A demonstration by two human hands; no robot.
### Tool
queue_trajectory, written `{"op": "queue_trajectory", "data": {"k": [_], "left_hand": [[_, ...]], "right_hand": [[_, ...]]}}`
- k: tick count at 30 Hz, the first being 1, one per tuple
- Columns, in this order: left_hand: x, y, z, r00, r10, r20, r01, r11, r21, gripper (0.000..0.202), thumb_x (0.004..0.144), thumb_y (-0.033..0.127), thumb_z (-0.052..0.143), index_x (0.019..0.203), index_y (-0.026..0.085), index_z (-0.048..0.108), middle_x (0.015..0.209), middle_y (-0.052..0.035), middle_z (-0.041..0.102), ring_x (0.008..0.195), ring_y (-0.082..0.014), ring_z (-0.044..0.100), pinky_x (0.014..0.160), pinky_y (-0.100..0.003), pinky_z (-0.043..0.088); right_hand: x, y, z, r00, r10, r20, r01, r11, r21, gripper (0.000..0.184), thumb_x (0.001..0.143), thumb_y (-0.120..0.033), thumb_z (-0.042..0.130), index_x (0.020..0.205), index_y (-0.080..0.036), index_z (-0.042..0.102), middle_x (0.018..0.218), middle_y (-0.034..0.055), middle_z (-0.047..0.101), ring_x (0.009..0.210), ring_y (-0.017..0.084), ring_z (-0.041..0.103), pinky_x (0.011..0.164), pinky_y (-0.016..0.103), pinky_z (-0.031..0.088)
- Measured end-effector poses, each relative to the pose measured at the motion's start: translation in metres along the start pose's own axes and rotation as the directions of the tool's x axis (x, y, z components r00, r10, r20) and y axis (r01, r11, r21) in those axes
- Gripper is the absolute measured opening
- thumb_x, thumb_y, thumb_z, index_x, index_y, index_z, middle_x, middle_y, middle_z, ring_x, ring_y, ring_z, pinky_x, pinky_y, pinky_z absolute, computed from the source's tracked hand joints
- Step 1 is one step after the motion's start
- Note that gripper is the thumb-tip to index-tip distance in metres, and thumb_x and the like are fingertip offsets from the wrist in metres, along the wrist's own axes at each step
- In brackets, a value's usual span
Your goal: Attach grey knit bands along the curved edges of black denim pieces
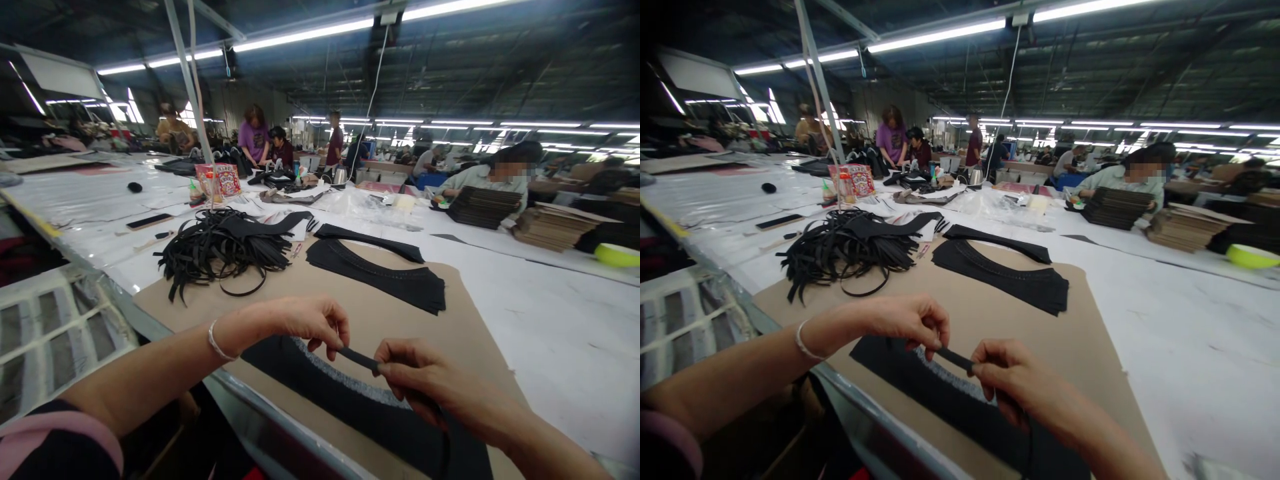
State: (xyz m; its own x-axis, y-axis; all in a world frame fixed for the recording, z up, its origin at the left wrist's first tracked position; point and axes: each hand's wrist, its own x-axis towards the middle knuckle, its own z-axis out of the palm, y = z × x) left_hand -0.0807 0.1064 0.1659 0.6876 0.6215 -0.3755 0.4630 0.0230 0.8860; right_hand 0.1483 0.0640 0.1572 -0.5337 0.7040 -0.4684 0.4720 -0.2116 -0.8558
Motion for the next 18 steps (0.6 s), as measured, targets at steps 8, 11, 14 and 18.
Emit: {"op": "queue_trajectory", "data": {"k": [8,11,14,18], "left_hand": [[0.004,-0.006,-0.009,0.994,-0.102,0.033,0.098,0.991,0.094,0.007,0.072,0.020,0.061,0.075,0.014,0.062,0.063,0.0016,0.063,0.042,-0.0074,0.056,0.040,-0.016,0.037],[0.007,-0.013,-0.016,0.987,-0.143,0.077,0.141,0.989,0.031,0.009,0.070,0.022,0.064,0.074,0.014,0.062,0.061,0.0007,0.064,0.046,-0.0099,0.060,0.042,-0.017,0.043],[0.011,-0.021,-0.019,0.980,-0.147,0.131,0.152,0.988,-0.026,0.013,0.067,0.021,0.066,0.076,0.014,0.062,0.059,0.0006,0.064,0.049,-0.0119,0.062,0.045,-0.019,0.048],[0.014,-0.025,-0.015,0.968,-0.157,0.194,0.164,0.986,-0.020,0.016,0.068,0.020,0.065,0.082,0.014,0.063,0.063,-0.0002,0.066,0.053,-0.0131,0.064,0.048,-0.021,0.051]], "right_hand": [[0.011,0.011,-0.005,0.995,0.048,-0.091,-0.067,0.974,-0.217,0.020,0.077,-0.037,0.051,0.081,-0.018,0.054,0.053,-0.0067,0.049,0.033,0.003,0.028,0.033,0.018,0.017],[0.012,0.015,-0.009,0.993,0.061,-0.100,-0.083,0.967,-0.242,0.020,0.076,-0.037,0.051,0.079,-0.018,0.054,0.050,-0.0066,0.048,0.033,0.003,0.027,0.034,0.018,0.017],[0.010,0.015,-0.009,0.992,0.094,-0.085,-0.112,0.967,-0.230,0.020,0.074,-0.038,0.053,0.078,-0.018,0.054,0.051,-0.0069,0.048,0.032,0.003,0.027,0.033,0.018,0.017],[0.008,0.008,-0.003,0.988,0.131,-0.080,-0.147,0.955,-0.256,0.016,0.075,-0.034,0.053,0.075,-0.019,0.052,0.050,-0.0070,0.049,0.031,0.003,0.029,0.032,0.018,0.018]]}}
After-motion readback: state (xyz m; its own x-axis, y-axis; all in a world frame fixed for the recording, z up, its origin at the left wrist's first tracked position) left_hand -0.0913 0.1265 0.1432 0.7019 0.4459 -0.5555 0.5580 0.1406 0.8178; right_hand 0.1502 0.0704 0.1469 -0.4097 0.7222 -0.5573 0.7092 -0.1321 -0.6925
